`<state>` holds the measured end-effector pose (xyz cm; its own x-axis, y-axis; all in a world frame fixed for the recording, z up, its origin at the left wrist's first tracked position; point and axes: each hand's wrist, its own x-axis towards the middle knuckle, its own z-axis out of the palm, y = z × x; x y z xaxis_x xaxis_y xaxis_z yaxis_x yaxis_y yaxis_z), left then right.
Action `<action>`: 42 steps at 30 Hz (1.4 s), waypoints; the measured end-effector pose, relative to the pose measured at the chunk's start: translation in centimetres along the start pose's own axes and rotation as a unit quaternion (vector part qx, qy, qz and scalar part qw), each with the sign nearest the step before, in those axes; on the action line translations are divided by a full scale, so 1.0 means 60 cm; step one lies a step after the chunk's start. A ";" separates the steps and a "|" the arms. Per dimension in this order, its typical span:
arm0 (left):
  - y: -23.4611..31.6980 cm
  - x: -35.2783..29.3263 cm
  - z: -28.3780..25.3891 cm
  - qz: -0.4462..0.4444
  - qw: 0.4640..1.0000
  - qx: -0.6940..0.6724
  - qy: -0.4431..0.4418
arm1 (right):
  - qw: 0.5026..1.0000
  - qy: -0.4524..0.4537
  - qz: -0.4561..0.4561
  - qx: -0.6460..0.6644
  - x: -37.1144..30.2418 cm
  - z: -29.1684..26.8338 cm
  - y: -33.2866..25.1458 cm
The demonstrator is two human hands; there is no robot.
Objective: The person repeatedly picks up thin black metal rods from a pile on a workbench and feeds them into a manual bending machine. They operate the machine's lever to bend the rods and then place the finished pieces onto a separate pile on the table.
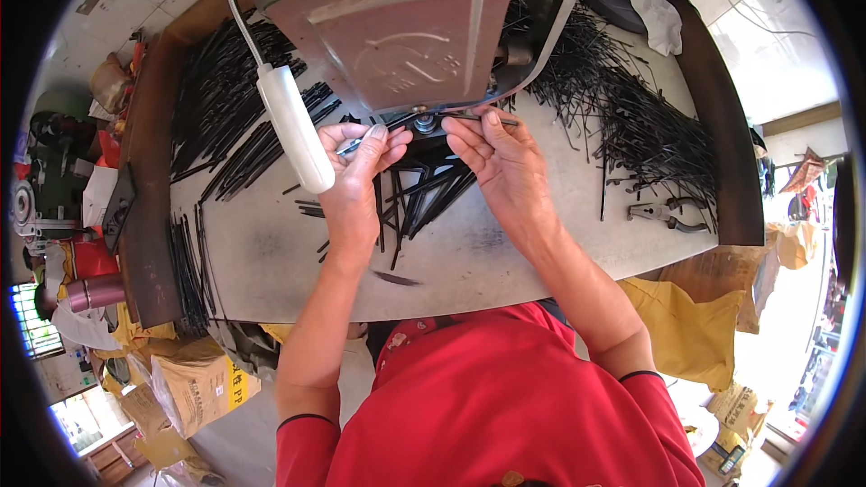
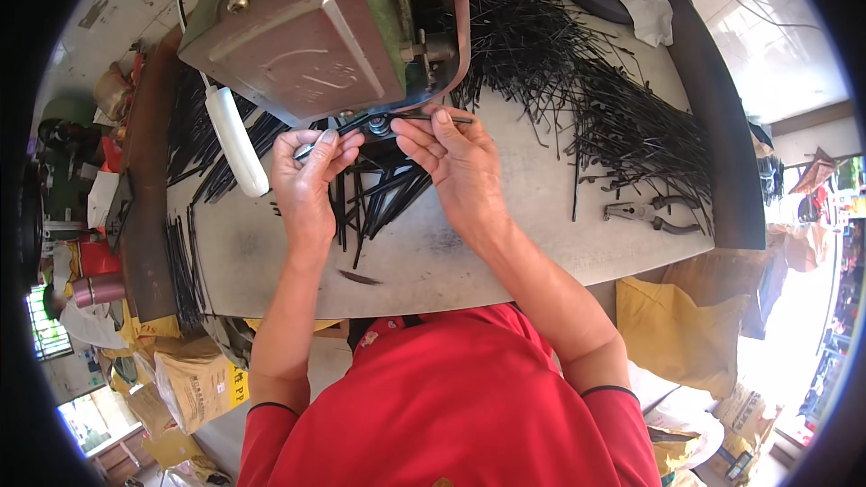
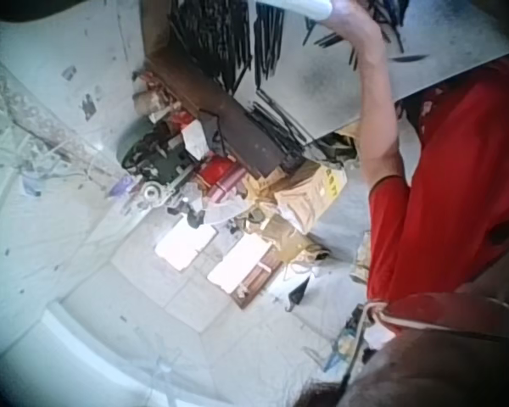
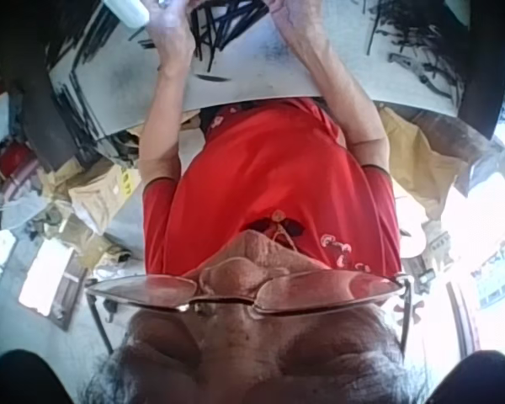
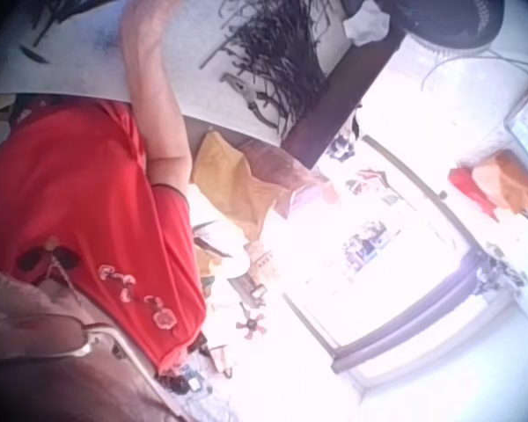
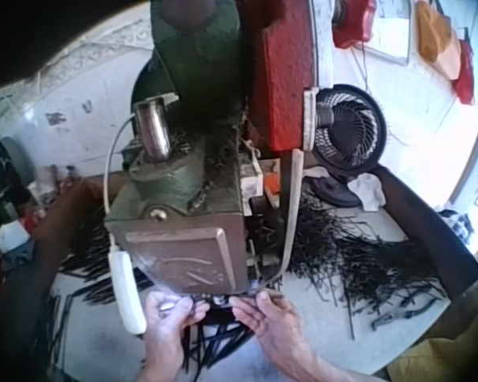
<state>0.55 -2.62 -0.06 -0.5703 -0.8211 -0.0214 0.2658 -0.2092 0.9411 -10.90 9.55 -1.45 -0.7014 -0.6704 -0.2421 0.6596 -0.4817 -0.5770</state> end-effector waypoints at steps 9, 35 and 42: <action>0.004 0.012 -0.023 -0.097 0.994 -0.043 -0.005 | 0.998 -0.012 -0.024 -0.065 -0.008 0.009 0.004; 0.018 0.038 -0.013 -0.092 0.993 0.066 -0.013 | 0.997 -0.044 0.020 -0.060 0.037 -0.005 -0.048; -0.028 0.038 -0.020 -0.119 0.984 -0.130 0.040 | 0.942 -0.015 -0.081 -0.324 -0.007 -0.012 -0.058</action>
<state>-0.23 -4.76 -2.07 -0.5802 -0.7697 -0.2663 0.3286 -0.5204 0.7882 -13.08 11.93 0.11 -0.7645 -0.6377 -0.0942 0.2343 -0.1387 -0.9622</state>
